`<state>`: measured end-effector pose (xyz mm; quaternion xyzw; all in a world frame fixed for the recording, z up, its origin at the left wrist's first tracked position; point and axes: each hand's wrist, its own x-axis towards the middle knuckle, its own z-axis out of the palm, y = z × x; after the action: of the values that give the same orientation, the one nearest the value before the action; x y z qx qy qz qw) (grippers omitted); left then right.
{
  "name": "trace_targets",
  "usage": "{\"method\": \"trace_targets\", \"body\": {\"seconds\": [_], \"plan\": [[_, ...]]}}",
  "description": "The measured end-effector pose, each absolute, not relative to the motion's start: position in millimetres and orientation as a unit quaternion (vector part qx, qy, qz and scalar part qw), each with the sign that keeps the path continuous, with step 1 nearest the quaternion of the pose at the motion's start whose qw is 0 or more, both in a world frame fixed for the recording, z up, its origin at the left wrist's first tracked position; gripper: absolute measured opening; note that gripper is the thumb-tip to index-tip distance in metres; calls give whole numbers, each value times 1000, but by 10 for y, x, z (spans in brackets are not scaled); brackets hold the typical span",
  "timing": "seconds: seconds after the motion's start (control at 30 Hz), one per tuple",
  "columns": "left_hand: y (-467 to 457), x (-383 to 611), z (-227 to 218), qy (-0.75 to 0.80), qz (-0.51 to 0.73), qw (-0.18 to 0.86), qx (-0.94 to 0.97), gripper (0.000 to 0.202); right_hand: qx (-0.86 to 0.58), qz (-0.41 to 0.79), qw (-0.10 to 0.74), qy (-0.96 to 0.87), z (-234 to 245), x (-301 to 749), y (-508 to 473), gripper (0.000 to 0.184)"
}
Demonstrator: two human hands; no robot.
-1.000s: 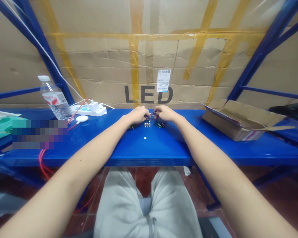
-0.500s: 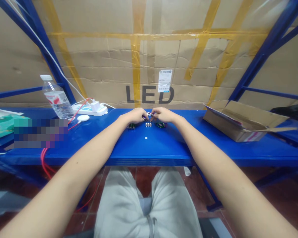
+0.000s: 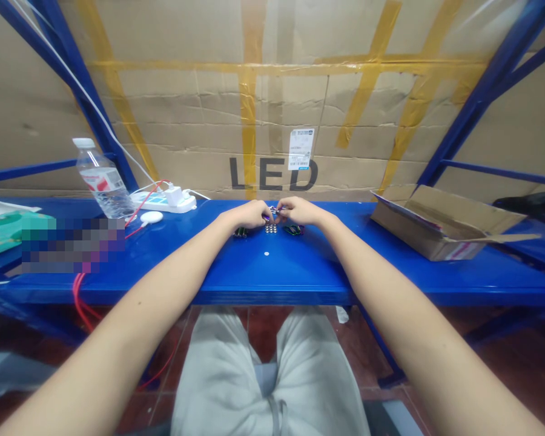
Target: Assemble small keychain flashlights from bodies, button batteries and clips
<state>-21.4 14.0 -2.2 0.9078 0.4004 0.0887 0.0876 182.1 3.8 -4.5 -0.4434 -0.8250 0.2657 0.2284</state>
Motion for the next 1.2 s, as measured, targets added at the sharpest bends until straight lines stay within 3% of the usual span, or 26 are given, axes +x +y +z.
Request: {"method": "trace_targets", "body": {"seconds": [0.37,0.63,0.83,0.97,1.2], "plan": [[154,-226,-8,408,90,115,901,45,-433,305,245,-812,-98,1817,94,14],[125,-234,12,433,118,99,888,32,-444,285,266,-806,-31,1825,17,14],[128,-231,58,468,234,101,846,27,-473,275,308,-778,-9,1846,96,18],[152,-248,81,483,248,123,831,27,-502,279,325,-752,15,1860,113,18],[192,-272,49,489,268,53,828,21,-537,244,305,-748,11,1879,101,16]]}}
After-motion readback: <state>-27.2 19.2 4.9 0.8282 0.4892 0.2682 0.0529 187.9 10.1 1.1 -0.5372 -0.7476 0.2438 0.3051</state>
